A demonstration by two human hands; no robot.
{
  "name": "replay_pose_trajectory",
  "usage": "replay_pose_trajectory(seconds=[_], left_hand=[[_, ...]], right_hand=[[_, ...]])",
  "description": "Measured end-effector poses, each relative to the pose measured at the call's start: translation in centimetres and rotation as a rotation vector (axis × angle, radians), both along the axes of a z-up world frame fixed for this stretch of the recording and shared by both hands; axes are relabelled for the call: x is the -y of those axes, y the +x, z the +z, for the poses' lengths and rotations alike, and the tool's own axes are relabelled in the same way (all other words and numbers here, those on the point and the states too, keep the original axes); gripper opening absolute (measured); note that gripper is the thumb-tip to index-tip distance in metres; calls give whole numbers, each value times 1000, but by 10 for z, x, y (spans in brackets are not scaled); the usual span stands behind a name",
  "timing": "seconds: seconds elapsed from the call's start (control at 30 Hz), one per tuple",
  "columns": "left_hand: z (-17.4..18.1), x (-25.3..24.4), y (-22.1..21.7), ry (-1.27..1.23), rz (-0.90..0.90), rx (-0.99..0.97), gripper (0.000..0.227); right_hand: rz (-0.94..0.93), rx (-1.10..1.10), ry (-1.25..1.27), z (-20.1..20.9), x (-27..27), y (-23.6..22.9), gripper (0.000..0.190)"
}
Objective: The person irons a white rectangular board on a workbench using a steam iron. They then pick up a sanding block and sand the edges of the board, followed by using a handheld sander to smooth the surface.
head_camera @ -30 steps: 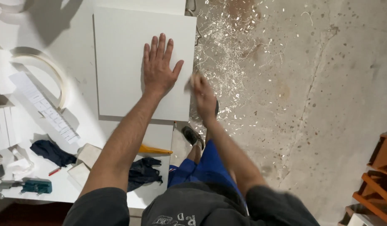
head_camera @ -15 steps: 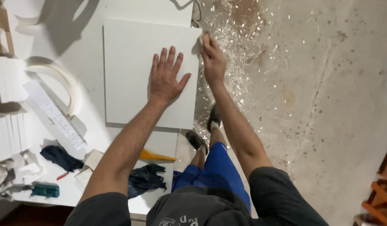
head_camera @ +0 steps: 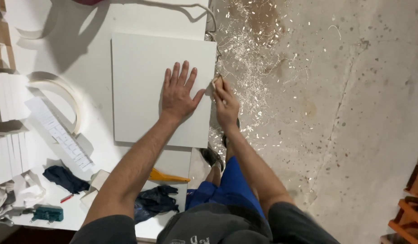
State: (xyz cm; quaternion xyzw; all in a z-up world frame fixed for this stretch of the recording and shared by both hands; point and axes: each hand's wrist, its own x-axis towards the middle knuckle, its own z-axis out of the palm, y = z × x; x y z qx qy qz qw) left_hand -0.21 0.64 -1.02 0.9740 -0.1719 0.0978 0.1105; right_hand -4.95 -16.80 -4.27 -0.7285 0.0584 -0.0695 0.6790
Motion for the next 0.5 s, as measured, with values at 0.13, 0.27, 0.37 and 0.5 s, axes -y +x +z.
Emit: replay_pose_trajectory(seconds=[0.13,0.27,0.37,0.5], left_hand=[[8,-2,0,1,11,-11,69],[18,0,0,-25,-57,-65,65],[16,-1,0,-28,-49,-17,63],[41,4,1,7,-18,-230,66]], right_hand=[[-21,78,-119,-25,7,109,28],[12,-105,-263,29,4,57,32],[59,-52,-346,35,1,46,32],[44,-57,-62,31,8,136,28]])
